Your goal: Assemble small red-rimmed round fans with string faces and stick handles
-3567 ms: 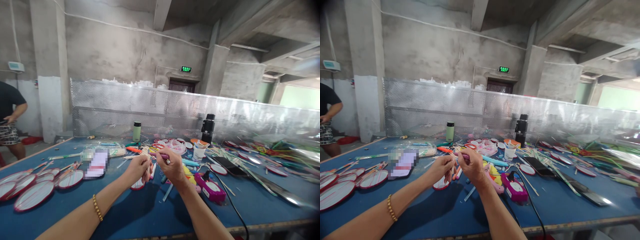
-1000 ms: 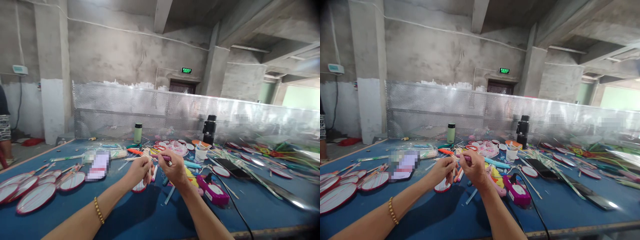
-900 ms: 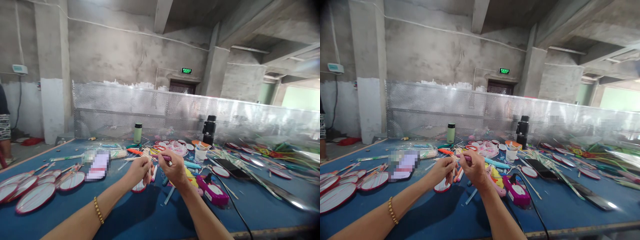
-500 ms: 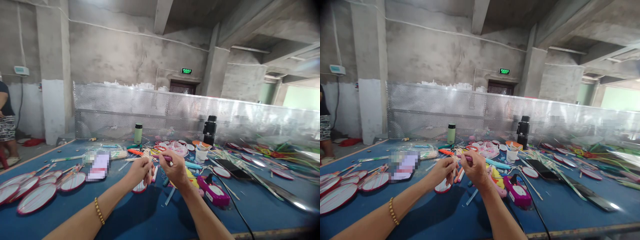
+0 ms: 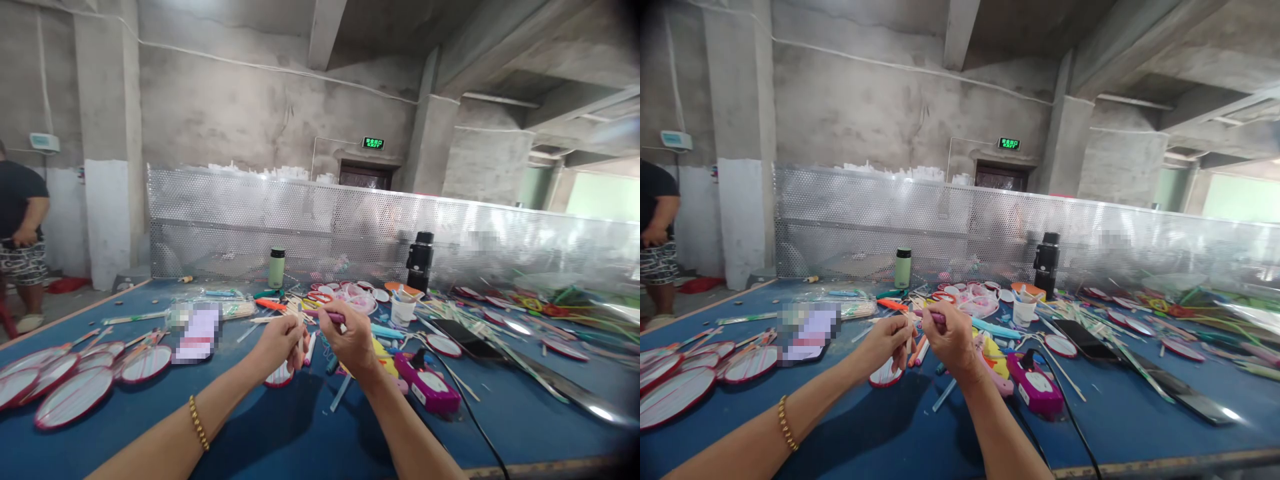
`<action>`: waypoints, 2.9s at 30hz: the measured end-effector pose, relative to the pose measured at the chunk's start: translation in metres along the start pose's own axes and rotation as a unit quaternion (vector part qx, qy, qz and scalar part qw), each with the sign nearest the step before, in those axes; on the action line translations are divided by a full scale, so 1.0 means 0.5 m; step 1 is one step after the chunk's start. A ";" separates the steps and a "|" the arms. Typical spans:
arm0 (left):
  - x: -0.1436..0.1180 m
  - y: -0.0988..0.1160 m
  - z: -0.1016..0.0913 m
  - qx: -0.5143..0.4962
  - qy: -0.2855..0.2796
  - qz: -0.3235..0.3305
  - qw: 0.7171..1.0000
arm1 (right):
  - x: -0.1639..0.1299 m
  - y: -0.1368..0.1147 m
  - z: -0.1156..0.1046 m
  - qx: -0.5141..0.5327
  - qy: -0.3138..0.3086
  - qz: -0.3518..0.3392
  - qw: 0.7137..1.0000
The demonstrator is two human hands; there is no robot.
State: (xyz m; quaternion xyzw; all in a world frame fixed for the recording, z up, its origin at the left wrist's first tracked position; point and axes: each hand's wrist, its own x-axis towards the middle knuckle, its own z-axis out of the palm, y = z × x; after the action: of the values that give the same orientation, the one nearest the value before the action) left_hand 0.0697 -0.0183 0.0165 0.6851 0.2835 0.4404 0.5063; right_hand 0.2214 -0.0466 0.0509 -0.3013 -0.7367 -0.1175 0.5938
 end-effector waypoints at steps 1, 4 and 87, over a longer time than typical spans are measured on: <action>0.000 0.000 0.000 -0.002 -0.001 0.000 1.000 | 0.000 0.000 0.000 0.000 -0.003 0.000 1.000; 0.000 0.000 0.000 -0.007 0.000 -0.006 1.000 | 0.000 0.000 -0.001 0.004 -0.015 0.008 1.000; -0.001 0.000 0.000 0.012 -0.010 -0.006 1.000 | -0.003 0.001 -0.002 0.000 -0.021 0.010 1.000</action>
State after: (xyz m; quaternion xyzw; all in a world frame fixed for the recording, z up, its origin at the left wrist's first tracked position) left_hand 0.0696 -0.0185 0.0162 0.6939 0.2872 0.4272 0.5035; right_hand 0.2228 -0.0473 0.0498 -0.3109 -0.7459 -0.1053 0.5795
